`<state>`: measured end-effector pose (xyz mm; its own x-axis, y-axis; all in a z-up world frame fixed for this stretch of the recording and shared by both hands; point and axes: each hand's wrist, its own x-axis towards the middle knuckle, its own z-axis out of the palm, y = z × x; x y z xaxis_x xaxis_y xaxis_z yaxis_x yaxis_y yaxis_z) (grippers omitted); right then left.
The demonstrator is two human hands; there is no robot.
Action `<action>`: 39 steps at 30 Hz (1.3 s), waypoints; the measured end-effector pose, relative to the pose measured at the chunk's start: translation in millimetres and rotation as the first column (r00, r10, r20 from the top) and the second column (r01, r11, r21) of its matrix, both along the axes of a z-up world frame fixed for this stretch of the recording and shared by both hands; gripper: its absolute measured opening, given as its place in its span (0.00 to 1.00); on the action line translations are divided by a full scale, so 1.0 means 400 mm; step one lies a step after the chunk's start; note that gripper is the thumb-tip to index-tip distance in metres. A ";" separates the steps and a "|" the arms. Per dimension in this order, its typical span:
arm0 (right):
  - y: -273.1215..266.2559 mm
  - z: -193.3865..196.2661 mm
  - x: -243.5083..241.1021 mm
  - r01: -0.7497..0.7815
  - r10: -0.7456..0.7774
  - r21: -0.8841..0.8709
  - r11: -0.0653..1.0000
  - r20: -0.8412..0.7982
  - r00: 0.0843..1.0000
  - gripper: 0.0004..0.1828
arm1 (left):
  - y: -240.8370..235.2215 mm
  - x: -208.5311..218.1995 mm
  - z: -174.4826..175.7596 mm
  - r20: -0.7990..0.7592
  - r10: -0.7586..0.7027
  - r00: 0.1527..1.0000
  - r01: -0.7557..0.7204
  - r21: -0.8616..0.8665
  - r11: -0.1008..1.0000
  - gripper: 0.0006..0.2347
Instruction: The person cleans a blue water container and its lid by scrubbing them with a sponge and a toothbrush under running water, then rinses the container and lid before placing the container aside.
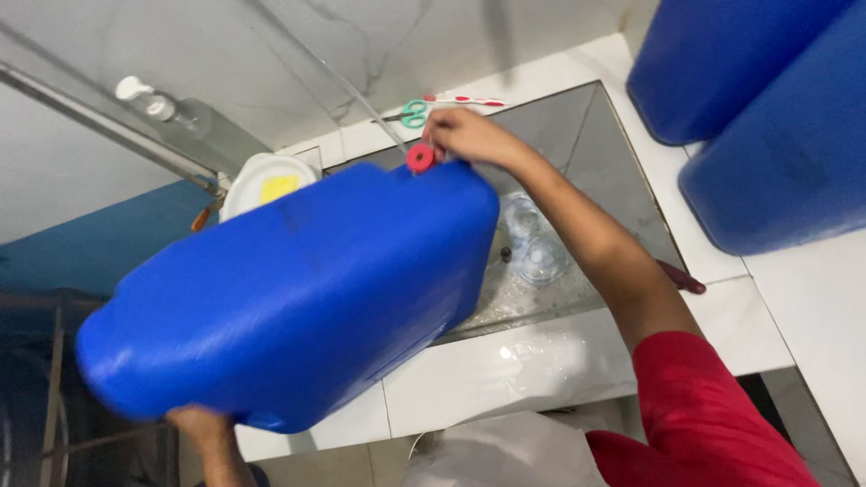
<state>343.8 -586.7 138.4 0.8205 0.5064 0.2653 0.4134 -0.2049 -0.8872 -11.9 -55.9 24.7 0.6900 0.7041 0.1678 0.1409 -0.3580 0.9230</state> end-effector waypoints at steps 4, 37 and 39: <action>0.172 0.008 0.174 0.104 -0.095 -0.247 0.963 0.050 0.994 0.11 | -0.228 0.102 0.069 -0.134 -0.160 0.978 0.128 -0.216 0.968 0.12; 0.111 -0.215 -0.092 0.231 0.341 -0.492 0.840 0.808 0.481 0.33 | -0.785 0.667 -0.464 0.083 -0.594 0.800 0.597 -0.196 0.778 0.19; 0.126 -0.160 -0.114 0.255 0.361 -0.529 0.809 0.791 0.494 0.33 | -0.706 0.563 -0.536 0.115 -0.513 0.851 0.513 -0.388 0.765 0.20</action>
<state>298.4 -536.3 74.3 0.3138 0.8292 0.4626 0.8895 -0.4271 0.1622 213.2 -338.3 -189.6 0.9673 0.2504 -0.0410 0.0389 0.0132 0.9992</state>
